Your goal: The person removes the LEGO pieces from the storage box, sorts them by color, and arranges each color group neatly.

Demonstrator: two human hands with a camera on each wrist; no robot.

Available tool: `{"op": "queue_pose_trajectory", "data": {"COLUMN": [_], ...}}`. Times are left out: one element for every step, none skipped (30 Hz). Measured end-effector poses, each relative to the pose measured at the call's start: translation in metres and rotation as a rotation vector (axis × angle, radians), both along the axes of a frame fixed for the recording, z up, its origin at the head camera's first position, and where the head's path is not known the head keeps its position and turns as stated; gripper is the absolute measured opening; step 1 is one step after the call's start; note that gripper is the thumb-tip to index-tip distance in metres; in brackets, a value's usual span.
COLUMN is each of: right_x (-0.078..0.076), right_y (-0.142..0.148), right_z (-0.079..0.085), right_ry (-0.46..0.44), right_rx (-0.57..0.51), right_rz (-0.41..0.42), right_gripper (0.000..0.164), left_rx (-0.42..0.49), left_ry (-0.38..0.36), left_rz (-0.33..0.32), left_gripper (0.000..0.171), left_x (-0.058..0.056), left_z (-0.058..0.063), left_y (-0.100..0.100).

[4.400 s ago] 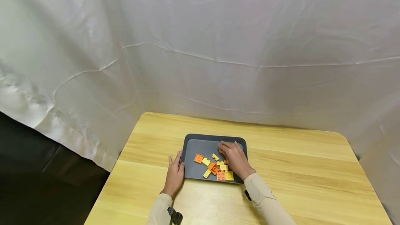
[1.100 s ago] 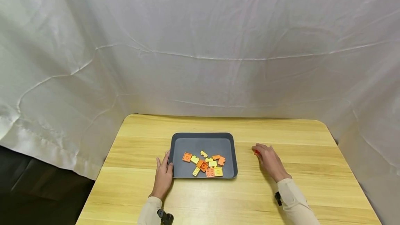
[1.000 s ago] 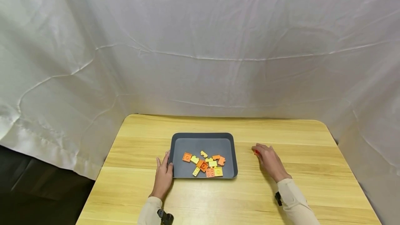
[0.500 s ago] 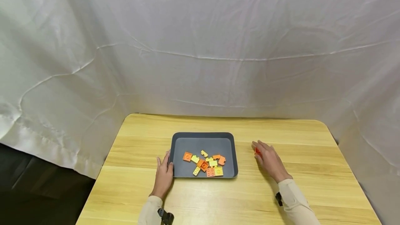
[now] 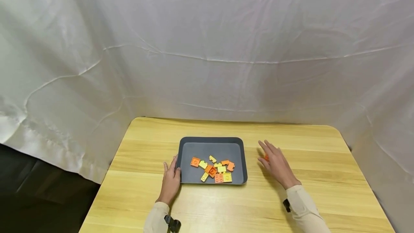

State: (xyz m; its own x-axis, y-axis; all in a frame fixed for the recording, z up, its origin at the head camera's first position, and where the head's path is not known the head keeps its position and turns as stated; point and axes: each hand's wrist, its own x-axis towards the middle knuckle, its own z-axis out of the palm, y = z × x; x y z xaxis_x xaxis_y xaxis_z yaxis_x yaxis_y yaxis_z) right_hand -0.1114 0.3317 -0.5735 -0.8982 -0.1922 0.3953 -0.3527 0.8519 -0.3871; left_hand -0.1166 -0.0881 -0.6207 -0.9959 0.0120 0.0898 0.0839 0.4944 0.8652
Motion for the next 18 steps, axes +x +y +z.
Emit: {"op": "queue_pose_trajectory", "data": {"right_x": [-0.001, -0.001, -0.002, -0.003, -0.003, -0.004, -0.005, -0.006, -0.007, -0.007, -0.008, -0.009, -0.01, -0.011, -0.012, -0.013, -0.014, -0.014], "right_y": [-0.002, -0.003, -0.005, -0.007, -0.009, -0.012, -0.014, -0.017, -0.02, -0.023, -0.026, -0.029, -0.033, -0.036, -0.039, -0.042, -0.045, -0.048], "right_z": [0.001, 0.002, 0.002, 0.003, 0.004, 0.004, 0.004, 0.005, 0.005, 0.005, 0.005, 0.005, 0.005, 0.005, 0.005, 0.005, 0.005, 0.005], "right_ry": [-0.001, -0.004, -0.003, -0.006, -0.008, -0.009, -0.008, -0.006, -0.004, -0.003, 0.002, 0.004, 0.005, 0.005, 0.002, -0.002, -0.009, -0.016], "right_rx": [0.003, 0.005, 0.006, 0.006, 0.007, 0.009, 0.01, 0.009, 0.01, 0.011, 0.014, 0.013, 0.011, 0.008, 0.009, 0.007, 0.009, 0.011], "right_rz": [0.003, 0.007, 0.009, 0.012, 0.014, 0.015, 0.018, 0.02, 0.023, 0.026, 0.029, 0.033, 0.037, 0.043, 0.048, 0.055, 0.06, 0.066], "right_gripper": [0.071, 0.071, 0.071, 0.071, 0.071, 0.071, 0.071, 0.071, 0.071, 0.07, 0.071, 0.071, 0.071, 0.072, 0.072, 0.073, 0.073, 0.074], "left_rx": [0.001, -0.001, -0.001, -0.002, -0.003, -0.002, 0.0, 0.0, -0.001, 0.001, 0.001, 0.004, 0.006, 0.005, 0.005, 0.01, 0.01, 0.011], "left_ry": [0.0, 0.001, 0.001, 0.006, 0.007, 0.013, 0.017, 0.022, 0.029, 0.033, 0.035, 0.038, 0.04, 0.041, 0.041, 0.036, 0.031, 0.027], "left_rz": [-0.002, -0.003, -0.003, -0.006, -0.006, -0.004, -0.002, 0.0, -0.001, -0.001, 0.002, 0.003, 0.002, 0.003, 0.003, 0.005, 0.007, 0.008], "left_gripper": [0.053, 0.053, 0.053, 0.053, 0.053, 0.053, 0.053, 0.053, 0.053, 0.052, 0.053, 0.053, 0.053, 0.053, 0.052, 0.053, 0.053, 0.053], "left_x": [0.0, 0.0, 0.0, 0.0, 0.0, 0.0, 0.0, -0.001, -0.001, -0.001, -0.001, -0.001, -0.001, -0.001, -0.001, -0.001, -0.001, -0.001], "left_z": [0.0, 0.0, 0.0, -0.001, -0.001, -0.001, -0.001, -0.002, -0.002, -0.002, -0.002, -0.002, -0.002, -0.002, -0.002, -0.002, -0.003, -0.003], "left_y": [0.0, 0.0, 0.0, 0.0, 0.0, 0.0, 0.0, 0.0, 0.0, 0.001, 0.001, 0.001, 0.001, 0.001, 0.001, 0.001, 0.002, 0.002]}}
